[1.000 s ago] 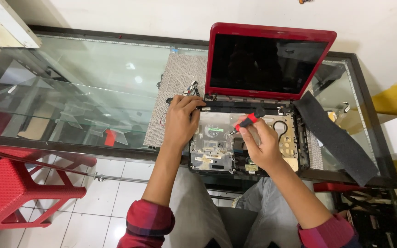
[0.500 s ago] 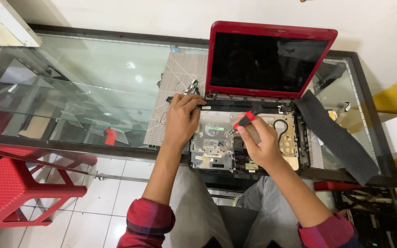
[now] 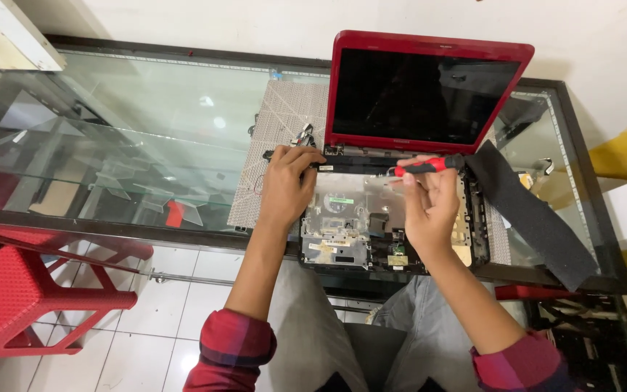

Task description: Disassembling a laptop by removing screws and prying off the internal frame and keyboard assembly.

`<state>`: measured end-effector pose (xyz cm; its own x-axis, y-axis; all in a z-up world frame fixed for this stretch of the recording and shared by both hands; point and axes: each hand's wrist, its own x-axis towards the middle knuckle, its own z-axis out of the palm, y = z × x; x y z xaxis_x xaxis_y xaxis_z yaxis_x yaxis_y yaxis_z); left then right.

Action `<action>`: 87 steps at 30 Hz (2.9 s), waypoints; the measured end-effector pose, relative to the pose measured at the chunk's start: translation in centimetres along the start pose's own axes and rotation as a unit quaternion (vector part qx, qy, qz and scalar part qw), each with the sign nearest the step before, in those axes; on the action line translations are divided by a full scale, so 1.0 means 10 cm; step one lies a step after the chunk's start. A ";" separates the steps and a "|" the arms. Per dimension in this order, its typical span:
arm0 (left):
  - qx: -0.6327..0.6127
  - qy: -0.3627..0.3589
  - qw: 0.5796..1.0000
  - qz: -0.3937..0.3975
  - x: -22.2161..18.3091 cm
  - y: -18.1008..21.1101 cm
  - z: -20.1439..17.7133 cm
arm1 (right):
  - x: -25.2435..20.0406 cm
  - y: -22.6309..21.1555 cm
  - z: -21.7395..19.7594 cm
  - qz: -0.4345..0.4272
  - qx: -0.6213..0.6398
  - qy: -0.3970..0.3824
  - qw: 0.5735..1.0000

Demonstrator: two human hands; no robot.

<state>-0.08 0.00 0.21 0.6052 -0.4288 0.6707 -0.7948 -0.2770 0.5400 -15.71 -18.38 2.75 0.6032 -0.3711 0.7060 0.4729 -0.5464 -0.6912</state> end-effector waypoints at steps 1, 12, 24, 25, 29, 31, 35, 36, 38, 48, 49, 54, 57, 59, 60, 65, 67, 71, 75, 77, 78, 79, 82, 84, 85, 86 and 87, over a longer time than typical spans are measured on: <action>0.000 0.001 1.000 0.000 -0.01 0.00 -0.01 | 0.00 0.00 0.01 -0.001 0.000 -0.001 1.000; 0.001 0.002 1.000 0.000 -0.02 0.01 -0.01 | 0.01 -0.01 0.03 -0.007 -0.008 -0.012 1.000; 0.005 0.002 1.000 0.006 -0.02 -0.01 -0.02 | 0.02 0.01 0.03 0.002 -0.009 -0.029 1.000; 0.005 0.003 1.000 0.007 -0.02 -0.02 -0.02 | 0.07 0.03 0.04 0.000 -0.009 -0.029 1.000; 0.007 -0.005 1.000 0.001 -0.03 -0.02 -0.01 | 0.29 0.02 0.04 0.013 -0.061 -0.105 0.992; 0.009 -0.007 1.000 0.002 -0.02 -0.01 -0.01 | 0.39 0.01 0.06 0.009 -0.093 -0.134 0.987; 0.009 -0.010 1.000 -0.003 -0.02 -0.01 0.00 | 0.43 0.11 0.14 0.047 -0.048 -0.145 0.987; 0.010 -0.012 1.000 -0.005 -0.03 -0.03 -0.01 | 0.41 0.15 0.18 0.071 -0.011 -0.139 0.988; 0.010 -0.006 1.000 -0.005 -0.01 -0.01 -0.02 | 0.37 0.17 0.19 0.074 0.023 -0.128 0.989; 0.014 0.029 0.999 0.019 0.06 0.20 -0.17 | 0.27 0.36 0.11 0.046 0.117 0.040 0.991; 0.014 0.028 0.999 0.022 0.06 0.24 -0.16 | 0.27 0.35 0.11 0.045 0.117 0.043 0.991; 0.104 -0.128 0.983 0.079 0.07 0.47 -0.01 | 0.27 0.29 0.11 0.118 0.119 0.132 0.977; 0.153 -0.213 0.964 0.045 0.10 0.74 0.05 | 0.27 0.29 0.10 0.115 0.115 0.134 0.977; 0.161 -0.209 0.964 0.037 0.08 0.73 0.11 | 0.27 0.27 0.11 0.119 0.115 0.135 0.977; 0.167 -0.206 0.964 0.033 0.08 0.72 0.15 | 0.26 0.26 0.10 0.121 0.111 0.138 0.977; 0.180 -0.196 0.963 0.046 0.04 0.71 0.26 | 0.27 0.30 0.10 0.127 0.110 0.139 0.976; 0.193 -0.196 0.960 0.051 0.05 0.70 0.29 | 0.27 0.28 0.10 0.129 0.109 0.137 0.976; 0.187 -0.212 0.959 0.022 0.08 0.68 0.33 | 0.26 0.35 0.10 0.127 0.113 0.139 0.976; 0.183 -0.213 0.959 0.026 0.07 0.66 0.37 | 0.26 0.34 0.10 0.134 0.121 0.143 0.973; 0.178 -0.224 0.958 0.022 0.09 0.68 0.34 | 0.27 0.33 0.09 0.136 0.123 0.145 0.972; 0.174 -0.236 0.956 0.016 0.10 0.68 0.33 | 0.27 0.32 0.09 0.140 0.125 0.144 0.972; 0.175 -0.236 0.956 0.016 0.11 0.70 0.31 | 0.28 0.31 0.09 0.140 0.126 0.144 0.972; 0.183 -0.247 0.951 0.021 0.13 0.74 0.28 | 0.31 0.31 0.06 0.149 0.142 0.154 0.966; 0.173 -0.261 0.950 0.009 0.17 0.76 0.25 | 0.37 0.34 0.02 0.159 0.180 0.166 0.956; 0.174 -0.263 0.949 0.012 0.18 0.78 0.23 | 0.41 0.34 -0.07 0.158 0.181 0.169 0.956; 0.175 -0.280 0.944 0.000 0.20 0.80 0.21 | 0.44 0.33 -0.15 0.145 0.192 0.190 0.952; 0.177 -0.298 0.938 -0.013 0.21 0.82 0.18 | 0.48 0.33 -0.23 0.132 0.202 0.210 0.947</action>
<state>-5.39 -4.76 5.13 0.5763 -0.7925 0.1998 -0.8088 -0.5178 0.2788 -12.75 -23.72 4.24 0.4659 -0.7673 0.4407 0.6003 -0.0918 -0.7945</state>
